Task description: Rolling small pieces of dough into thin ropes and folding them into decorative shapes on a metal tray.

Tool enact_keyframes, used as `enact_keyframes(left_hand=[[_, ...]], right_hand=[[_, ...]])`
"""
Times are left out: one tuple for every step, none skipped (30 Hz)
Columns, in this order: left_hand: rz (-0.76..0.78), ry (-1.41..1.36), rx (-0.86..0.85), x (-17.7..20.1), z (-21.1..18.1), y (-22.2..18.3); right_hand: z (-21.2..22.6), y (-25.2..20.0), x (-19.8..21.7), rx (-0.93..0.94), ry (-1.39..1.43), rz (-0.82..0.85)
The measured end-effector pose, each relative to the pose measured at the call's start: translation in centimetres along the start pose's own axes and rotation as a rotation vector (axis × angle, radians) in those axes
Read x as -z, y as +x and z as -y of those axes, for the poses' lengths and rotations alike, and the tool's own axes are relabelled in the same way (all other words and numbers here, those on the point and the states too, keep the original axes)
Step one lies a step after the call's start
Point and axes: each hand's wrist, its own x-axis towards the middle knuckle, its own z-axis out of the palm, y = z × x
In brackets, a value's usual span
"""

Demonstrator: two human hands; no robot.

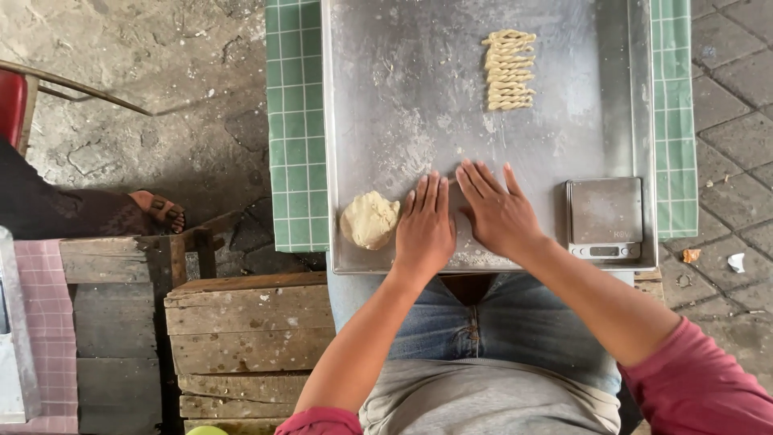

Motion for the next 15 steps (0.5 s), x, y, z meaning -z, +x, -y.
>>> enact_keyframes(left_hand=[[-0.001,-0.001,-0.001,0.1,-0.2,-0.5],[0.055,-0.031,0.007,0.3,-0.3,-0.9],[0.111,-0.061,0.014,0.5,-0.5,-1.4],[0.103,-0.055,0.015,0.6,-0.3,-1.0],[0.091,-0.072,0.016,0.7,-0.1,-0.7],[0.091,-0.096,0.012,0.4,-0.4,-0.8],[0.094,-0.098,0.01,0.2,-0.3,-0.6],[0.076,-0.073,0.009,0.1,-0.2,0.0],[0.059,-0.048,0.009,0.1,0.0,0.7],[0.054,-0.045,0.009,0.2,0.1,0.8],[0.053,-0.044,0.007,0.3,0.2,1.0],[0.061,-0.046,0.006,0.2,0.2,0.8],[0.065,-0.045,0.008,0.4,0.2,0.2],[0.09,-0.052,-0.003,0.4,0.1,-0.3],[0.115,-0.058,-0.014,0.5,0.0,-0.8]], right_hand=[[0.0,-1.1,-0.2,0.0,-0.002,0.0],[0.0,-1.9,-0.4,0.012,-0.044,-0.019],[0.1,-2.8,-0.6,0.025,-0.087,-0.039],[-0.1,-2.4,-0.5,0.029,-0.088,-0.048],[-0.3,-2.1,-0.5,0.024,-0.061,-0.058],[-0.4,-2.6,-0.6,0.013,-0.032,-0.056],[-0.8,-2.2,-1.1,0.009,-0.032,-0.053],[-1.4,-1.3,-1.5,0.02,-0.021,-0.076],[-1.9,-0.4,-1.8,0.031,-0.01,-0.098],[-1.9,-0.3,-1.6,0.033,-0.011,-0.103],[-2.0,-0.1,-1.4,0.036,-0.003,-0.109],[-1.9,-0.2,-1.4,0.036,0.009,-0.107],[-1.5,-0.9,-0.8,0.035,0.013,-0.104],[-1.2,-1.7,-0.3,0.034,-0.004,-0.092],[-0.8,-2.5,0.3,0.033,-0.02,-0.08]])
